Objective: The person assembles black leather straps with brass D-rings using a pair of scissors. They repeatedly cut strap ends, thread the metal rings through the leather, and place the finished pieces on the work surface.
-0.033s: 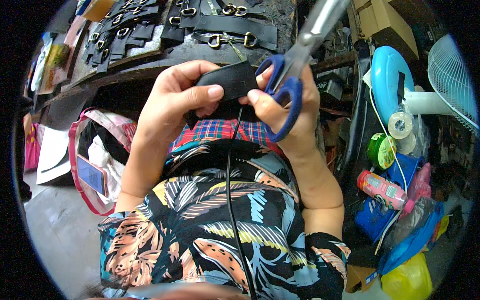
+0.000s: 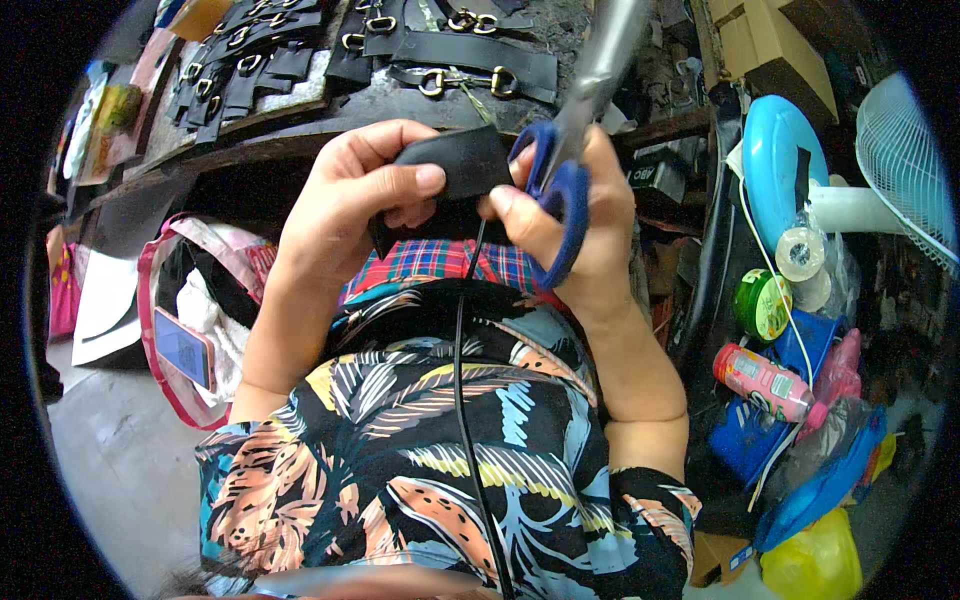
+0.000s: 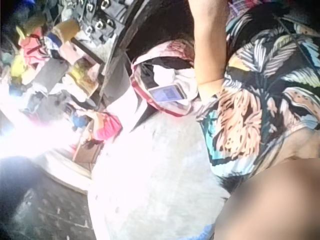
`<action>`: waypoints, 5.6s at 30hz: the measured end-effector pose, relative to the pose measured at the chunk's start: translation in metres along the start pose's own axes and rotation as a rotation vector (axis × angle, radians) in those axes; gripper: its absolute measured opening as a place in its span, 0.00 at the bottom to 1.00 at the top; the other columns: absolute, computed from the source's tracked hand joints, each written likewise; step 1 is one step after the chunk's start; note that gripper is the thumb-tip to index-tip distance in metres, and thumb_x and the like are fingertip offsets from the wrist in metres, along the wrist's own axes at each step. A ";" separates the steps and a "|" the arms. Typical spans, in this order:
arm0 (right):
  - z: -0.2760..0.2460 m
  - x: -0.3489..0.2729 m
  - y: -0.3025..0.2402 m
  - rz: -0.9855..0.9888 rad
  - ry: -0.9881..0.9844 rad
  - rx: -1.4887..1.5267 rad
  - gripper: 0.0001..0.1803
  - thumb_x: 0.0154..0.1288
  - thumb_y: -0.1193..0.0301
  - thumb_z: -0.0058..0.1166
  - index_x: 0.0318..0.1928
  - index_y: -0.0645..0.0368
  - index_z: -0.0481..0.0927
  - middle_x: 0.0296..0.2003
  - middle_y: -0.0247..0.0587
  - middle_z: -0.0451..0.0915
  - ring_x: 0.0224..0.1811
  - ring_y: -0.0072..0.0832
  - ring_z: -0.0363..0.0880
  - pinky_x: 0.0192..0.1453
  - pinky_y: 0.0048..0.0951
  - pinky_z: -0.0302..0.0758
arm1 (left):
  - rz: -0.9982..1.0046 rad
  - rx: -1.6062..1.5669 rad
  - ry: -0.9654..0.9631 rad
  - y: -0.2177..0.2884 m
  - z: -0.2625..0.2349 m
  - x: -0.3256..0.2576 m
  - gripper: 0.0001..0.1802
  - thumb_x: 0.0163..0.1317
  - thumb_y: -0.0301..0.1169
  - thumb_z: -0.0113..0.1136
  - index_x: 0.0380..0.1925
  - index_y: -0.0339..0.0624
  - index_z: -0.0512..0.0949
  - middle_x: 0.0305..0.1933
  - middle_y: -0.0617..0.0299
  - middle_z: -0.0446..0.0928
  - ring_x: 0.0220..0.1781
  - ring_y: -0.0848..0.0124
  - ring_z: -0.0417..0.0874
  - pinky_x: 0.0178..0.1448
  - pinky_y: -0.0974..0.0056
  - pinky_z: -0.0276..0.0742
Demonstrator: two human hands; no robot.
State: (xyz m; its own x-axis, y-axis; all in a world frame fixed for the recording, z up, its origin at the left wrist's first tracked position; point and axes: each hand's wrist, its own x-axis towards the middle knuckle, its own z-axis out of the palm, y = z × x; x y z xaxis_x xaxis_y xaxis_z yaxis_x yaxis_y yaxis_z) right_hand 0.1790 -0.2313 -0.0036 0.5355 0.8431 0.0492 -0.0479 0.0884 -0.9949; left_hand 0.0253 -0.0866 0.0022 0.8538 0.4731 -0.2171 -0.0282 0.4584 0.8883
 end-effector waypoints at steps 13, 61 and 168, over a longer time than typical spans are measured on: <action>-0.045 -0.038 0.002 0.451 -0.436 -0.040 0.28 0.61 0.55 0.74 0.44 0.65 0.74 0.26 0.29 0.77 0.29 0.13 0.77 0.33 0.19 0.74 | 0.244 0.032 0.237 0.000 -0.023 0.003 0.08 0.67 0.31 0.68 0.41 0.38 0.85 0.31 0.73 0.78 0.28 0.87 0.70 0.32 0.78 0.62; -0.044 -0.037 0.001 0.457 -0.383 -0.113 0.19 0.62 0.70 0.73 0.43 0.65 0.75 0.30 0.33 0.78 0.27 0.15 0.78 0.30 0.19 0.75 | 0.150 -0.115 0.158 0.001 -0.021 0.008 0.09 0.71 0.34 0.66 0.40 0.38 0.84 0.26 0.71 0.76 0.21 0.85 0.66 0.25 0.76 0.59; -0.024 0.095 0.003 -0.352 -0.167 -0.858 0.07 0.64 0.81 0.62 0.43 0.66 0.85 0.32 0.40 0.81 0.32 0.26 0.79 0.38 0.25 0.74 | 0.812 1.569 0.479 -0.002 -0.051 0.040 0.11 0.52 0.22 0.66 0.38 0.42 0.84 0.41 0.60 0.80 0.44 0.60 0.82 0.46 0.60 0.82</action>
State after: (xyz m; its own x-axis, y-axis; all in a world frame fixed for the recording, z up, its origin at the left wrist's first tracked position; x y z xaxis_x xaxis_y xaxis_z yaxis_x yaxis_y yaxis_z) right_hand 0.2500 -0.1633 -0.0036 0.2699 0.9131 0.3054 0.7667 -0.0119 -0.6419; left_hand 0.0328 -0.0308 -0.0289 0.6662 0.4718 0.5776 0.3858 -0.8808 0.2745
